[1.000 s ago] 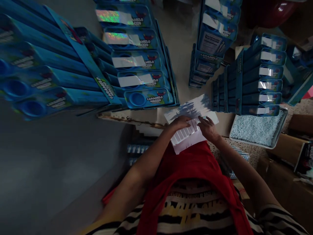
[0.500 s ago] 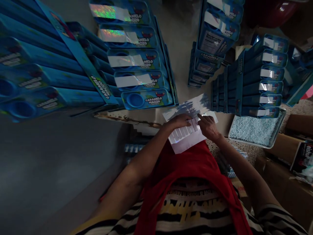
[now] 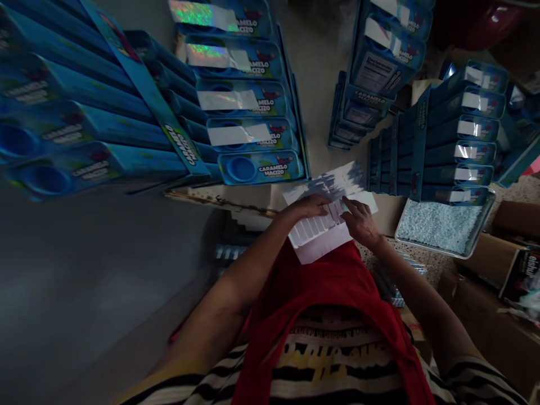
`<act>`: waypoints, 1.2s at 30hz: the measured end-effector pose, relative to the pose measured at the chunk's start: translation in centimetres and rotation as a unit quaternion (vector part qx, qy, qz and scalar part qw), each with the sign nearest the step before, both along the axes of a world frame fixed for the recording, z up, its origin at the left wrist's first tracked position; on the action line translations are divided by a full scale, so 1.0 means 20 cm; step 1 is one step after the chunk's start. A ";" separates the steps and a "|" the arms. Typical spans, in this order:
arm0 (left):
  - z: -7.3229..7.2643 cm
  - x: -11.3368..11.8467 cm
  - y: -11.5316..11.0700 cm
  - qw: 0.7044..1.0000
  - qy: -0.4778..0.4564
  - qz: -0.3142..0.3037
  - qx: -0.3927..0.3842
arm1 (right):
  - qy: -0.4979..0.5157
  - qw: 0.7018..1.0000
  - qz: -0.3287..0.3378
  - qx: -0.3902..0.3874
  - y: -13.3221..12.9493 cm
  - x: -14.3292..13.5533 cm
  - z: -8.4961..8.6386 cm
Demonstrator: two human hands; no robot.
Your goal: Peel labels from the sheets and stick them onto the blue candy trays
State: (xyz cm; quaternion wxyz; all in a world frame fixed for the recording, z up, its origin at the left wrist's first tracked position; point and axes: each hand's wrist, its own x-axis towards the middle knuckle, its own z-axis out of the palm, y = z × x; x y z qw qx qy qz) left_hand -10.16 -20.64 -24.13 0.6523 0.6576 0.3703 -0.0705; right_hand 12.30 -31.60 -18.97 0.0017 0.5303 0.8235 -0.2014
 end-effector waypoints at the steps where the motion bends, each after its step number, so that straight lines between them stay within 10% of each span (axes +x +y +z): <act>1: 0.00 0.00 0.00 1.000 -0.001 -0.010 -0.012 | -0.004 1.000 0.005 0.001 0.01 0.00 0.00; 17: -0.01 -0.04 0.00 0.995 -0.037 0.003 -0.093 | 0.012 1.000 0.022 -0.006 -0.01 -0.02 0.00; 23: -0.05 0.04 0.05 0.998 0.065 -0.017 0.021 | 0.029 0.994 -0.076 -0.072 -0.01 -0.02 0.13; 29: -0.03 0.22 0.08 0.972 0.115 0.002 0.204 | 0.279 0.832 -0.426 -0.223 0.01 -0.01 0.44; 36: 0.08 0.19 -0.08 0.972 -0.038 0.141 0.184 | 0.339 0.768 -0.496 -0.222 0.12 0.02 0.54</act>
